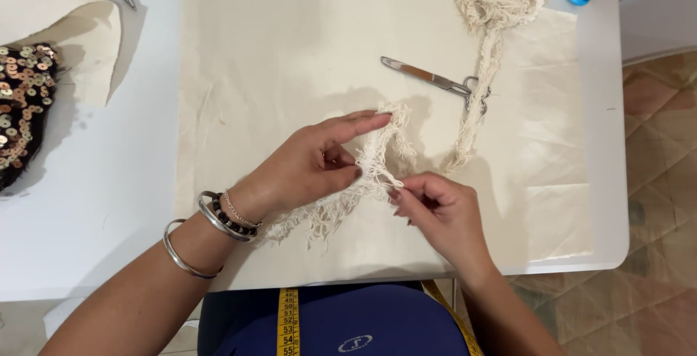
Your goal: Trimming the edges of a lace strip with scissors and arranging it on a piece of fabric
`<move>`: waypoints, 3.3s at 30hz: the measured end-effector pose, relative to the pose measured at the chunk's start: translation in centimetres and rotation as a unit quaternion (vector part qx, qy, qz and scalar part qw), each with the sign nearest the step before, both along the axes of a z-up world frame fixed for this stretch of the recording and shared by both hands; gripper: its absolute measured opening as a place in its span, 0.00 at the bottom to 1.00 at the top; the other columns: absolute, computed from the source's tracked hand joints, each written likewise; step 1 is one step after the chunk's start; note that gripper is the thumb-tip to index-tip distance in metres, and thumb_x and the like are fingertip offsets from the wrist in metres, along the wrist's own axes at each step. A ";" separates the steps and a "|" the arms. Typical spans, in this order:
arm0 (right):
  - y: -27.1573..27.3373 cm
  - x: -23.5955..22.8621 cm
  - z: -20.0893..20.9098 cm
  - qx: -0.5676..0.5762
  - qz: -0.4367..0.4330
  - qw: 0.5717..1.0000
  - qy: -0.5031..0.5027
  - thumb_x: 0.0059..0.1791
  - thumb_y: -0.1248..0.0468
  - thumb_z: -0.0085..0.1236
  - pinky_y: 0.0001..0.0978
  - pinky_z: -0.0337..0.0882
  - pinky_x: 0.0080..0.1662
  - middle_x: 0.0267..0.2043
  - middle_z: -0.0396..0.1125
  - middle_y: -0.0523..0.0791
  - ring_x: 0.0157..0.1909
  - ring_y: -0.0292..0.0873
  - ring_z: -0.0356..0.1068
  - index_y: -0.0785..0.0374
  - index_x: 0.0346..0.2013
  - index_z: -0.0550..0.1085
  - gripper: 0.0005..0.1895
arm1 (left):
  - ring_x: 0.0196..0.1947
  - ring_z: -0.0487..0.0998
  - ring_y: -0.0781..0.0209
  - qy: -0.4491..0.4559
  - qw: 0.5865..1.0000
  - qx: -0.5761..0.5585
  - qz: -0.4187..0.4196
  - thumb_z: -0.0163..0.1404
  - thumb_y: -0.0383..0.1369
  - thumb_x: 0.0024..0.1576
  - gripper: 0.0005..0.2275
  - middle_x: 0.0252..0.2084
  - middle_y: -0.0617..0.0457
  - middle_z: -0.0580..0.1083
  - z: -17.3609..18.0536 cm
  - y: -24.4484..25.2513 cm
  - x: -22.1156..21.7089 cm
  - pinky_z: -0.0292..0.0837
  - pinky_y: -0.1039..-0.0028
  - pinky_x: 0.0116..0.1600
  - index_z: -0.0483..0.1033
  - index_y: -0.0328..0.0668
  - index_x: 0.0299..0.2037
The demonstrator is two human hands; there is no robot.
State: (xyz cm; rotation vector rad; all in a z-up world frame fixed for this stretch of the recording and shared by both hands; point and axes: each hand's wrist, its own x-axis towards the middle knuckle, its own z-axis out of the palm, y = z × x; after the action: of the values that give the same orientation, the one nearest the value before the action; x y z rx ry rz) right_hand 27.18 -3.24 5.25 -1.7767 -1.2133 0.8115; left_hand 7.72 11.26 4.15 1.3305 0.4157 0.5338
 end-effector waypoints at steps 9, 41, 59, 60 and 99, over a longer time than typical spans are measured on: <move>1.2 1.4 -0.1 0.057 -0.034 0.998 0.002 0.54 0.65 0.54 0.30 0.78 0.31 0.29 0.76 0.53 0.28 0.42 0.75 0.69 0.43 0.80 0.11 | 0.41 0.75 0.66 -0.025 1.000 -0.002 0.010 0.52 0.20 0.55 0.34 0.77 0.46 0.55 0.6 0.5 -0.4 0.82 0.75 0.44 0.59 0.55 0.73; -1.4 2.0 -1.5 0.125 0.100 0.938 0.308 0.50 0.71 0.59 0.37 0.79 0.36 0.27 0.74 0.55 0.32 0.44 0.76 0.76 0.35 0.76 0.06 | 0.65 0.72 0.57 -0.032 0.983 0.124 0.131 0.41 0.11 0.52 0.33 0.74 0.49 0.60 -0.2 0.3 -0.2 0.67 0.61 0.70 0.61 0.41 0.72; 0.0 7.5 -2.3 0.094 -0.003 0.883 0.460 0.54 0.70 0.55 0.31 0.75 0.27 0.22 0.69 0.51 0.22 0.43 0.74 0.71 0.31 0.77 0.09 | 0.47 0.82 0.57 -0.058 0.983 0.171 -0.027 0.61 0.28 0.53 0.18 0.42 0.47 0.82 5.2 -2.2 2.0 0.74 0.60 0.57 0.71 0.41 0.53; 0.3 6.5 -1.2 0.094 -0.004 0.883 0.460 0.54 0.70 0.55 0.31 0.75 0.27 0.22 0.69 0.51 0.22 0.43 0.74 0.71 0.31 0.77 0.09 | 0.47 0.82 0.57 -0.058 0.983 0.171 -0.028 0.61 0.28 0.53 0.18 0.42 0.47 0.82 4.6 -2.4 2.4 0.74 0.60 0.57 0.71 0.41 0.53; 0.5 4.9 0.6 0.237 -0.107 0.954 0.151 0.47 0.71 0.65 0.23 0.77 0.43 0.39 0.76 0.49 0.37 0.35 0.76 0.67 0.50 0.69 0.19 | 0.58 0.77 0.56 -0.054 0.987 0.055 0.139 0.53 0.19 0.58 0.11 0.53 0.40 0.79 1.1 -5.3 1.8 0.74 0.63 0.60 0.83 0.35 0.49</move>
State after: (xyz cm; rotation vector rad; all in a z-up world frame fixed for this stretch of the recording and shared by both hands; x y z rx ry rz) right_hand 32.03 -2.78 5.87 -1.3055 -0.9004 0.5781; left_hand 9.57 5.91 5.25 1.3496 0.4908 0.8679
